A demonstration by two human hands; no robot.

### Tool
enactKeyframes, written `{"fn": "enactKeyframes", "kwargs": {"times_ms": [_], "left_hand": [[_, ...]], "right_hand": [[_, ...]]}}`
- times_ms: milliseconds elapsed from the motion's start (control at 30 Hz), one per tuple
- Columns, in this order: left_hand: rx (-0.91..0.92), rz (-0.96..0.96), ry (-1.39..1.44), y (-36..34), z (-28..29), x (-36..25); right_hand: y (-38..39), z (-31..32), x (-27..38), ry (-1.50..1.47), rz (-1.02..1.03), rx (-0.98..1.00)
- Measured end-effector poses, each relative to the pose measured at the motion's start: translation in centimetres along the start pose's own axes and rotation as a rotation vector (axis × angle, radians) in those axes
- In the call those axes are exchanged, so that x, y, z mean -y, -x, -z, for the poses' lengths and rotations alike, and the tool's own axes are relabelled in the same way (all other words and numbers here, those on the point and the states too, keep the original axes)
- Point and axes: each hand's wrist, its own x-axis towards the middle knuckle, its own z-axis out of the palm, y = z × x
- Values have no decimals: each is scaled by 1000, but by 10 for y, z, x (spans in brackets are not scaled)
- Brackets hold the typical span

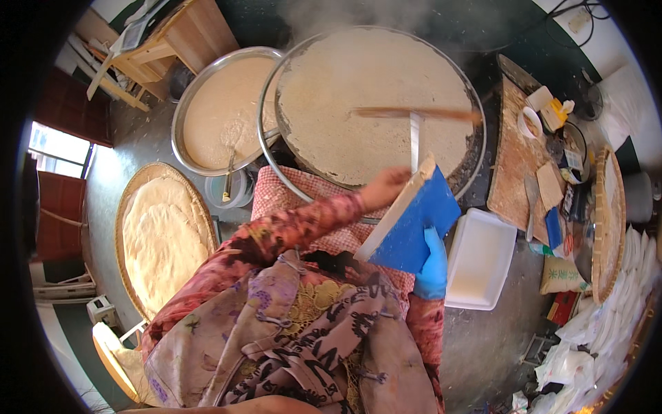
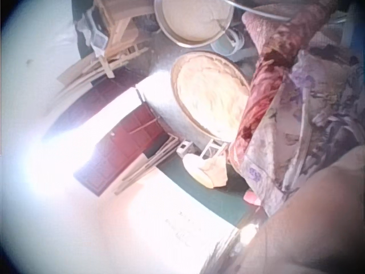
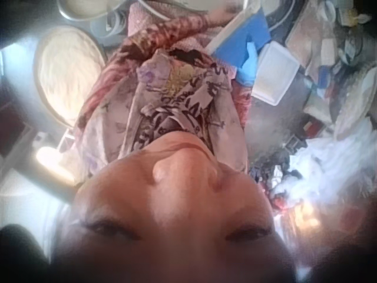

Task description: The person scoops batter onto a hot griddle, spreads it into a thin circle, cooks it, and removes the finished crepe to a stack. The cycle repeats with additional batter scoops and spreading.

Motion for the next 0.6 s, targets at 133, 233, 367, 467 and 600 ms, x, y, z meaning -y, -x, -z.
{"fn": "enactKeyframes", "kwargs": {"times_ms": [133,233,367,467,600], "left_hand": [[113,-50,-256,4,-16,20],[-143,95,-488,15,44,20],[-941,-103,-201,60,179,17],[-1407,-206,-685,102,258,25],[-1116,306,-186,133,304,41]], "right_hand": [[22,34,-10,8,212,-159],[38,66,-1,-20,281,-451],[49,124,-4,-27,202,-739],[36,178,-19,-26,235,-846],[-1,240,-34,43,130,-816]]}}
